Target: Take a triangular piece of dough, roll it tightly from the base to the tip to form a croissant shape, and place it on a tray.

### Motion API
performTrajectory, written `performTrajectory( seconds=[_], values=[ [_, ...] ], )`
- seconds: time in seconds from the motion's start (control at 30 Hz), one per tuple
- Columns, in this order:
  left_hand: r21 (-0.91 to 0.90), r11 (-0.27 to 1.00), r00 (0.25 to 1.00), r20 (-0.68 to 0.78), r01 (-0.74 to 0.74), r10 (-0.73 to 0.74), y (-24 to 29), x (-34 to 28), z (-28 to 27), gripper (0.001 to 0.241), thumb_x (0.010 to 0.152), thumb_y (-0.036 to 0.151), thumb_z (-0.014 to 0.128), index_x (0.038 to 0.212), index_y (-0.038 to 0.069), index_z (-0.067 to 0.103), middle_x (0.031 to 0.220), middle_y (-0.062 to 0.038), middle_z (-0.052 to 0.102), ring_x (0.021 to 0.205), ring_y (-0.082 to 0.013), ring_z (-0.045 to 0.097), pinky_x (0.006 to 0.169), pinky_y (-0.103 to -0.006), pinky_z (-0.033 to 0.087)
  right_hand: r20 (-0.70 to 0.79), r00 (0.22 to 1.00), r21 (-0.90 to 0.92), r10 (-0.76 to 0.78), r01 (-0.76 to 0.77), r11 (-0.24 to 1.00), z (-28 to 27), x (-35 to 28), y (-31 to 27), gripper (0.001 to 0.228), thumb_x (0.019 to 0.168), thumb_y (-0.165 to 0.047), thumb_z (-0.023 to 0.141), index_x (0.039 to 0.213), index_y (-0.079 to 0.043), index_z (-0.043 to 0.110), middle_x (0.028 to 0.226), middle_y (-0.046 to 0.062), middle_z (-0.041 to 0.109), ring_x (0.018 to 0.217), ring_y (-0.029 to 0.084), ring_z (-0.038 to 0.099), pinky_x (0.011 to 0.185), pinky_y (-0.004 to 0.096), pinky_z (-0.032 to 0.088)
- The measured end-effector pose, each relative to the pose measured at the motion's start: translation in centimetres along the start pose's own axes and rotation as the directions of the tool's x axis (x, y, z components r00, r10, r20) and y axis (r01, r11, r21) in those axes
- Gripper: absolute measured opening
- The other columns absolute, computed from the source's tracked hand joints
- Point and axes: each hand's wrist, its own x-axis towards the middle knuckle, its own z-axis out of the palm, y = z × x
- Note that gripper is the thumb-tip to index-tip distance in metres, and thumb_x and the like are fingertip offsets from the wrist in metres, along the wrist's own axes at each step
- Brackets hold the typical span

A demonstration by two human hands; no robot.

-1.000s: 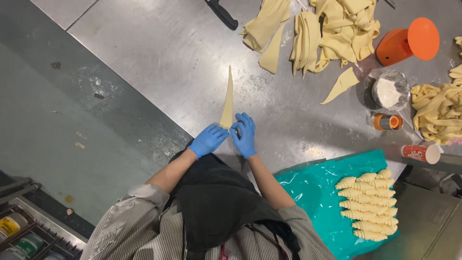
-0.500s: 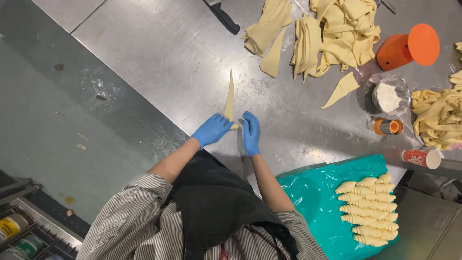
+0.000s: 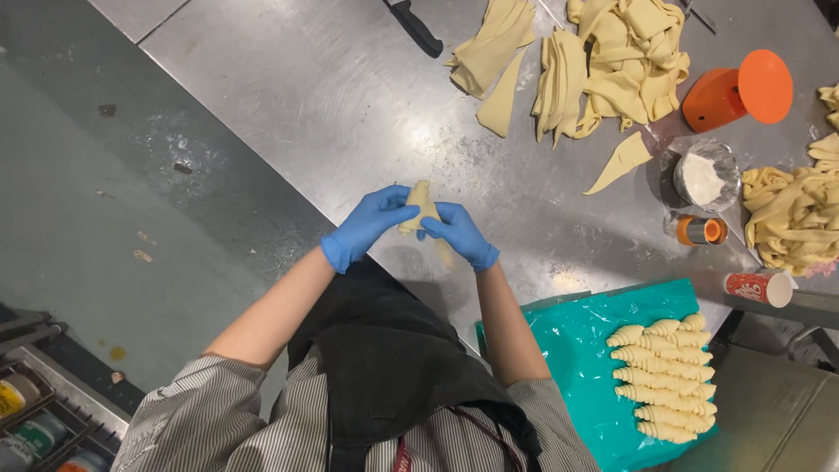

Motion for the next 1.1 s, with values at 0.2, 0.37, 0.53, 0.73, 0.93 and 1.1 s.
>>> performTrajectory(
  seconds=[0.2,0.37,0.53,0.73,0.93,1.1],
  values=[
    [-0.43,0.902,0.999,0.041,0.037,-0.021,5.1,-5.8,-1.3,0.048,0.094,0.02,0.068,0.135,-0.001,0.057,0.125,-0.007,0.067,0.115,-0.0134,0.064,0.1,-0.0279,0.05,-0.032,0.994,-0.353,0.109,-0.113,0.929,5.2,-0.7,-12.7,0.024,0.094,-0.022,0.074,0.088,0.001,0.079,0.062,0.001,0.058,0.059,0.008,0.049,0.054,0.026,0.04],
    [-0.167,0.979,0.985,-0.147,-0.115,0.091,6.5,-9.3,-0.2,0.047,0.092,0.015,0.074,0.132,-0.007,0.061,0.119,-0.011,0.069,0.108,-0.0152,0.064,0.094,-0.0284,0.051,0.036,0.999,-0.424,-0.034,0.047,0.905,8.2,-0.7,-18.0,0.022,0.088,-0.022,0.078,0.085,0.0,0.077,0.065,-0.003,0.061,0.062,0.003,0.05,0.055,0.025,0.043],
    [-0.251,0.958,0.98,-0.177,-0.139,0.096,7.8,-13.4,1.1,0.049,0.087,0.013,0.077,0.13,-0.006,0.061,0.113,-0.01,0.07,0.101,-0.0161,0.066,0.088,-0.0305,0.054,0.06,0.998,-0.437,0.013,0.014,0.899,9.0,-1.9,-20.1,0.022,0.085,-0.021,0.081,0.077,0.0,0.076,0.059,-0.002,0.058,0.056,0.005,0.051,0.051,0.026,0.043],
    [-0.226,0.968,0.987,-0.146,-0.105,0.073,10.9,-15.3,4.5,0.05,0.086,0.007,0.079,0.13,-0.004,0.061,0.114,-0.008,0.071,0.102,-0.0114,0.067,0.091,-0.0257,0.055,-0.042,0.999,-0.433,-0.005,-0.014,0.901,10.2,-4.4,-22.1,0.023,0.086,-0.021,0.081,0.075,0.0,0.077,0.059,-0.003,0.061,0.059,0.003,0.05,0.053,0.025,0.04],
    [-0.283,0.956,0.995,0.078,0.084,-0.064,10.5,-14.4,10.5,0.053,0.088,0.01,0.076,0.137,-0.005,0.061,0.118,-0.013,0.071,0.096,-0.0172,0.066,0.083,-0.0337,0.054,-0.218,0.973,-0.386,0.072,-0.153,0.91,6.6,-14.3,-24.1,0.019,0.084,-0.02,0.081,0.082,-0.001,0.077,0.064,-0.004,0.061,0.061,0.002,0.05,0.053,0.025,0.041],
    [-0.093,0.993,0.974,0.222,0.076,-0.054,8.1,-13.7,19.3,0.054,0.089,0.01,0.077,0.138,-0.004,0.061,0.127,-0.008,0.069,0.111,-0.0133,0.065,0.099,-0.028,0.052,-0.375,0.927,-0.344,0.022,-0.161,0.925,4.5,-24.1,-21.9,0.02,0.084,-0.02,0.081,0.087,-0.001,0.078,0.066,-0.001,0.063,0.065,0.004,0.052,0.057,0.025,0.043]
  ],
)
